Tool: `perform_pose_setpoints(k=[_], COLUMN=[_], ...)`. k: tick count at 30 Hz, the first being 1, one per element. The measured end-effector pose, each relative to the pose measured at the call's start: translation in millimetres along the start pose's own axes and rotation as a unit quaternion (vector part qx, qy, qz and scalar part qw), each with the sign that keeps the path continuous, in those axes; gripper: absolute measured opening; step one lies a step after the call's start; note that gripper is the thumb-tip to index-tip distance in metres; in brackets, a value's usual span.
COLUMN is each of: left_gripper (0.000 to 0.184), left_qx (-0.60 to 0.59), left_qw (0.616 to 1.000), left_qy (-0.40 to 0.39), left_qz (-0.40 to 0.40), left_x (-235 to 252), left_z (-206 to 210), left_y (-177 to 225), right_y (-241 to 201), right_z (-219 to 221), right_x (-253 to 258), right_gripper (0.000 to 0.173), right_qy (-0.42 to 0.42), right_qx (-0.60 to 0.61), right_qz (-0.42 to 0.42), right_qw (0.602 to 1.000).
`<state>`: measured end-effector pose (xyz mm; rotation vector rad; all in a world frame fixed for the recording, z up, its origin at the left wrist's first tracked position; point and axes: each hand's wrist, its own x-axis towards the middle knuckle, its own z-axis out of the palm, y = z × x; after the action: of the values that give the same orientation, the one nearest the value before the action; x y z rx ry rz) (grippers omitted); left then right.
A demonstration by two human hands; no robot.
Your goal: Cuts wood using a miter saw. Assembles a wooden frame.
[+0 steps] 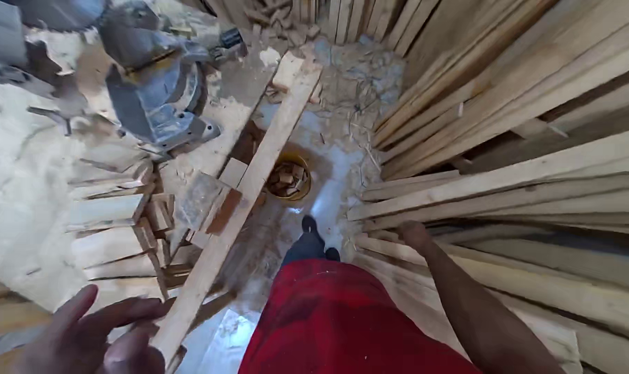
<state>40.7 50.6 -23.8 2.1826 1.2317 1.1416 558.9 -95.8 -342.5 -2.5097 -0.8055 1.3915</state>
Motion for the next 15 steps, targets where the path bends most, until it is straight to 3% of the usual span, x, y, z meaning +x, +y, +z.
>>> perform_pose_setpoints(k=[4,10,13,15], left_gripper=[0.054,0.055,0.057,0.057], left_qx=[-0.016,-0.063,-0.042,-0.039], left_qw=[1.000,0.998,0.996,0.995], left_qy=[-0.011,-0.032,-0.077,-0.091], left_qz=[-0.002,0.002,0.005,0.006], left_x=[86,235,300,342], left_z=[61,147,192,226], left_y=[-42,-91,-98,-95], right_y=[-51,-72,-61,-75], right_z=[-23,-53,-75,-104], right_x=[74,107,111,104], right_gripper=[0.038,0.038,0.039,0.039], right_qy=[-0.008,-0.140,-0.076,-0.007], right_qx=[0.063,0.034,0.110,0.047], right_qz=[0.017,0.080,0.142,0.078], right_qw=[0.998,0.986,0.981,0.996])
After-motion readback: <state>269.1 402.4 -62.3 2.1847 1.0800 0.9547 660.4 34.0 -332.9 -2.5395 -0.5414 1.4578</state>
